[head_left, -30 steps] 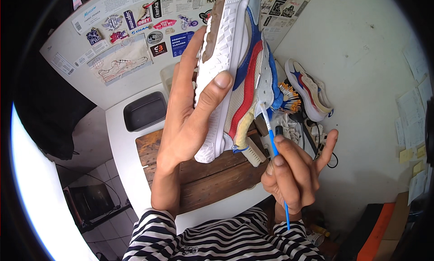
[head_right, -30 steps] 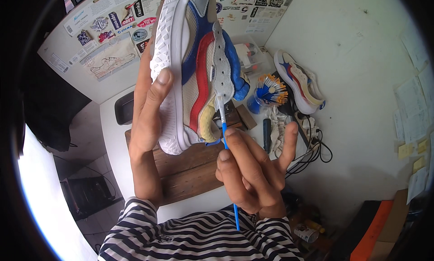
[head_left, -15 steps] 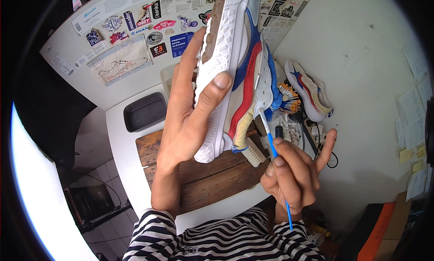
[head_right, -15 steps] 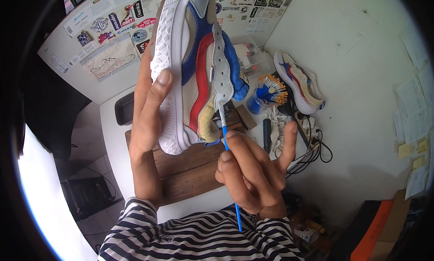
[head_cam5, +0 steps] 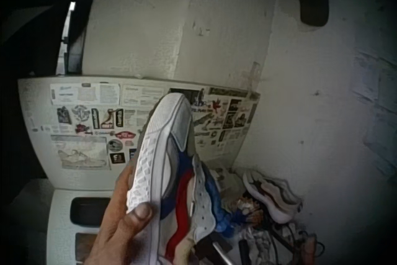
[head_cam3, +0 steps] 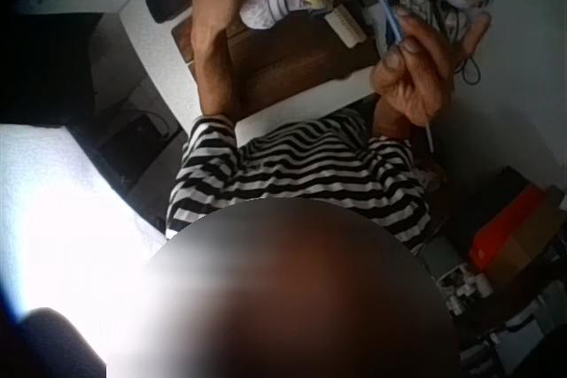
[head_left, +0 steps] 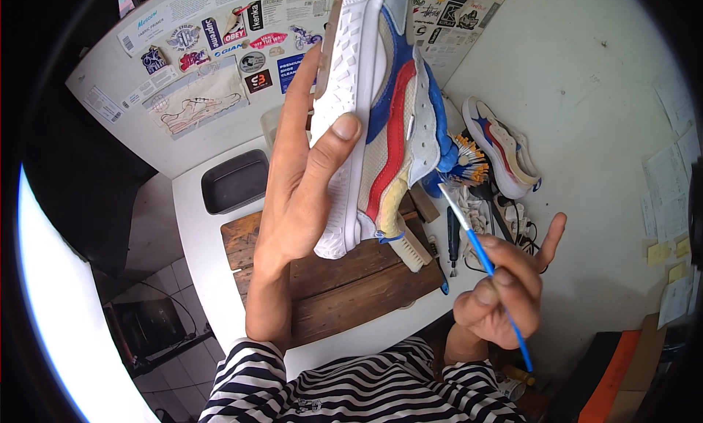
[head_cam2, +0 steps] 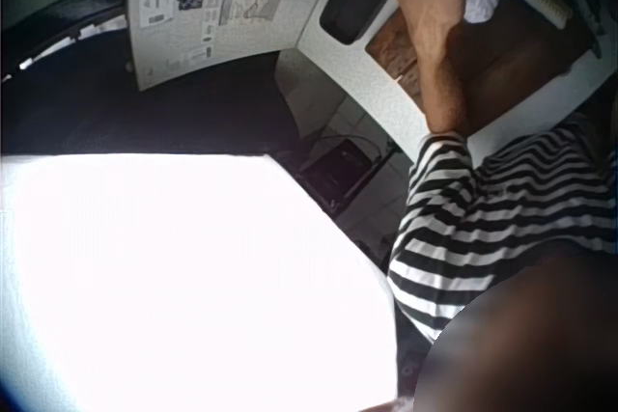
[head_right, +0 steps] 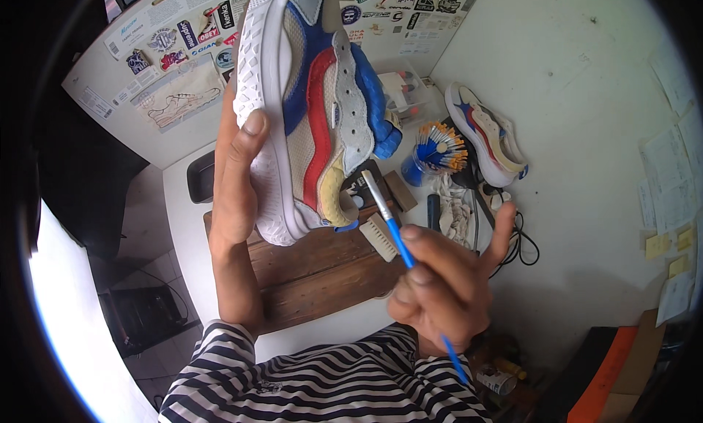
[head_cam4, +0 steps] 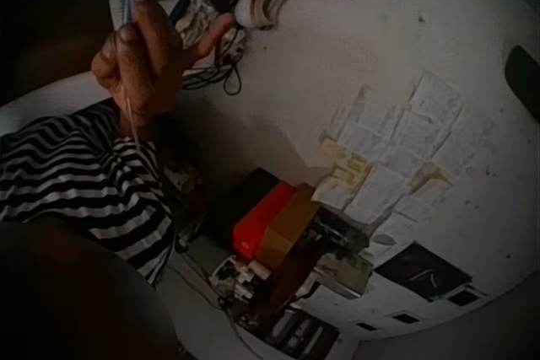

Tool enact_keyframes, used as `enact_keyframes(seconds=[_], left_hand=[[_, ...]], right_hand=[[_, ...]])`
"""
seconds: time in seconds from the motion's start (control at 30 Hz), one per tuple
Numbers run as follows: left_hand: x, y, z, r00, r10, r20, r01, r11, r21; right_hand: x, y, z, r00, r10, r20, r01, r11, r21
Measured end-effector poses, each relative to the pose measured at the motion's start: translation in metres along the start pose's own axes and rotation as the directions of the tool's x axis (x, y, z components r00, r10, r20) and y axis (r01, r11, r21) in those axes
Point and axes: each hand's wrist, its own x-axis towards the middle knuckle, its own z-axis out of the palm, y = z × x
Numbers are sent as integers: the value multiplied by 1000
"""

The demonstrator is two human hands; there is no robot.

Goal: Apply adhesive or paint to the edge of a shoe midsole using a small brush.

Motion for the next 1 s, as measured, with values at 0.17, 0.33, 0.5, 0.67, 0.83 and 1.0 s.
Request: enact_keyframes(seconds=[0.17, 0.33, 0.5, 0.67, 0.83, 1.0], left_hand=[[5, -2, -7, 992, -62, -107, 57, 997, -47], [4, -4, -34, 906, -150, -395, 77, 978, -194], [17, -2, -46, 789, -18, -614, -66, 991, -113], [13, 0, -47, 850, -11, -526, 21, 1000, 14], [5, -4, -57, 860, -89, -503, 104, 995, 3], [5, 5, -50, 866, -122, -485, 115, 992, -45]], right_hand=[[-15, 26, -9, 930, 304, -206, -251, 936, 247], [-20, 34, 4, 812, 580, -60, -496, 742, 451], [-17, 42, 46, 808, 568, 157, -589, 760, 276], [-7, 51, 87, 875, 373, 308, -439, 879, 183], [-11, 53, 111, 832, 363, 419, -468, 865, 180], [-24, 58, 125, 772, 377, 512, -502, 856, 126]])
